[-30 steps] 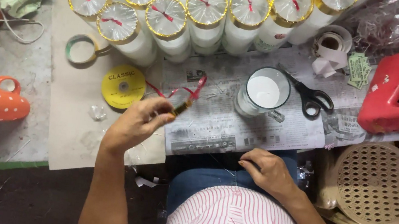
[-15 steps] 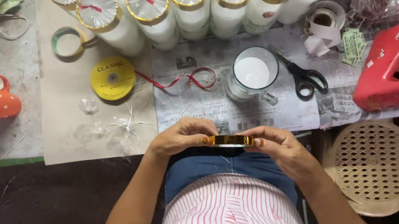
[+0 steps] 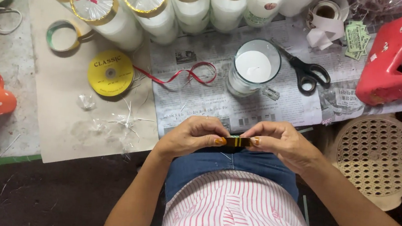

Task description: Applying labels and plastic wrapping to glass jars in a production setting.

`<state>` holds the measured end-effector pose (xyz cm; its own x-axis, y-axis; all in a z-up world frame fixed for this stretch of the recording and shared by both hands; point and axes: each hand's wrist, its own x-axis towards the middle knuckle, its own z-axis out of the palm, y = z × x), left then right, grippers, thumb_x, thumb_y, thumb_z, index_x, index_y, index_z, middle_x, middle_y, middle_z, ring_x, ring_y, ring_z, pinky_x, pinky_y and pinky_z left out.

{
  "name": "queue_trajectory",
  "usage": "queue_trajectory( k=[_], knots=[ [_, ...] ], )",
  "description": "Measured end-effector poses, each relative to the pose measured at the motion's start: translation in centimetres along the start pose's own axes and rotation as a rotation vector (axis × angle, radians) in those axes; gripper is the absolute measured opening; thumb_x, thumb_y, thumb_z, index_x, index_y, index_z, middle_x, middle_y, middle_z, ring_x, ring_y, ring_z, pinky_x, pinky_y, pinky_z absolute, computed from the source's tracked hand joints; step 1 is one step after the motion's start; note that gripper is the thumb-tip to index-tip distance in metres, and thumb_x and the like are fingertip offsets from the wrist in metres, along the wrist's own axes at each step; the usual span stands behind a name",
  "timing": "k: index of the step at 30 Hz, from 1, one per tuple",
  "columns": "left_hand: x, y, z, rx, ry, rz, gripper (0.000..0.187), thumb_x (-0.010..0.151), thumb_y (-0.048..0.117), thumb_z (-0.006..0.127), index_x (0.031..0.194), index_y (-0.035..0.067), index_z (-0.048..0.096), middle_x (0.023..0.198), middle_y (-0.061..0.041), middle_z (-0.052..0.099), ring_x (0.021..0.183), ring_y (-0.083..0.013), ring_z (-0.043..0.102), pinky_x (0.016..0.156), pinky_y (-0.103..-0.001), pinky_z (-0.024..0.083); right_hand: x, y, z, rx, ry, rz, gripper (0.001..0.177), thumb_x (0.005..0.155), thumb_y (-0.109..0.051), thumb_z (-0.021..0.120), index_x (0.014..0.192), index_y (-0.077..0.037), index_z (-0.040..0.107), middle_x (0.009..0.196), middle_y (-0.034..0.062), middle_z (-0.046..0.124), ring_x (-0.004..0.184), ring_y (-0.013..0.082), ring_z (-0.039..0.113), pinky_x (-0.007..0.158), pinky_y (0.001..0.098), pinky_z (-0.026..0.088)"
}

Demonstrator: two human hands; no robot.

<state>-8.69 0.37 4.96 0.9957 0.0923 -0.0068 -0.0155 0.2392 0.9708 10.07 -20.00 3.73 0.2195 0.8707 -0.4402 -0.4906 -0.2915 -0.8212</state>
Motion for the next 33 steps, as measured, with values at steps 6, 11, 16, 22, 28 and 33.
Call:
queue_trajectory(
  k=[6, 11, 16, 22, 28, 33],
  knots=[
    [0.3, -0.3, 0.3, 0.048, -0.034, 0.007, 0.021, 0.098, 0.018, 0.070, 0.110, 0.001, 0.075, 0.089, -0.010, 0.070, 0.085, -0.0134, 0.064, 0.079, -0.031, 0.056, 0.3, 0.5, 0.0, 0.014, 0.031, -0.003, 0.025, 0.083, -0.011, 0.074, 0.096, 0.011, 0.074, 0.084, 0.0246, 0.075, 0.082, 0.0291, 0.075, 0.083, 0.0485, 0.064],
    [0.5, 0.2, 2.3, 0.053, 0.029, -0.028, 0.023, 0.101, 0.022, 0.067, 0.106, 0.001, 0.075, 0.080, -0.004, 0.070, 0.078, -0.0082, 0.061, 0.072, -0.027, 0.054, 0.2, -1.2, 0.2, 0.075, 0.162, -0.027, 0.035, 0.092, -0.024, 0.067, 0.106, 0.008, 0.071, 0.097, 0.0245, 0.075, 0.090, 0.0280, 0.074, 0.085, 0.0511, 0.063],
    [1.2, -0.3, 4.1, 0.387, 0.206, 0.046, 0.022, 0.098, 0.025, 0.069, 0.104, 0.006, 0.076, 0.075, -0.006, 0.075, 0.071, -0.0183, 0.072, 0.069, -0.030, 0.056, -0.9, -0.4, 0.5, -0.382, 0.454, -0.301, 0.020, 0.099, -0.009, 0.064, 0.111, 0.002, 0.075, 0.107, 0.0178, 0.076, 0.095, 0.0201, 0.073, 0.085, 0.0422, 0.062],
    [1.7, -1.1, 5.2, 0.841, 0.310, 0.141, 0.015, 0.095, 0.023, 0.071, 0.103, 0.011, 0.072, 0.077, -0.008, 0.073, 0.073, -0.0279, 0.074, 0.067, -0.035, 0.058, -0.6, 0.0, 2.0, -0.714, 0.491, -0.567, 0.020, 0.095, -0.004, 0.065, 0.110, -0.007, 0.078, 0.106, 0.0090, 0.077, 0.099, 0.0220, 0.075, 0.086, 0.0345, 0.059],
    [1.5, -0.8, 5.5, 0.918, 0.363, 0.181, 0.013, 0.094, 0.019, 0.071, 0.102, 0.009, 0.072, 0.077, -0.009, 0.072, 0.075, -0.0297, 0.074, 0.068, -0.036, 0.059, -0.4, -0.8, 2.9, -0.772, 0.516, -0.658, 0.013, 0.093, -0.001, 0.068, 0.102, -0.003, 0.077, 0.096, 0.0122, 0.076, 0.088, 0.0263, 0.076, 0.073, 0.0334, 0.061],
    [1.5, -0.7, 5.7, 0.957, 0.369, 0.189, 0.011, 0.094, 0.020, 0.071, 0.100, 0.011, 0.072, 0.075, -0.007, 0.072, 0.073, -0.0270, 0.073, 0.066, -0.034, 0.058, 0.7, 0.0, 2.2, -0.886, 0.530, -0.743, 0.007, 0.091, -0.001, 0.070, 0.096, -0.004, 0.074, 0.088, 0.0078, 0.071, 0.082, 0.0251, 0.074, 0.072, 0.0327, 0.062]
  ],
)
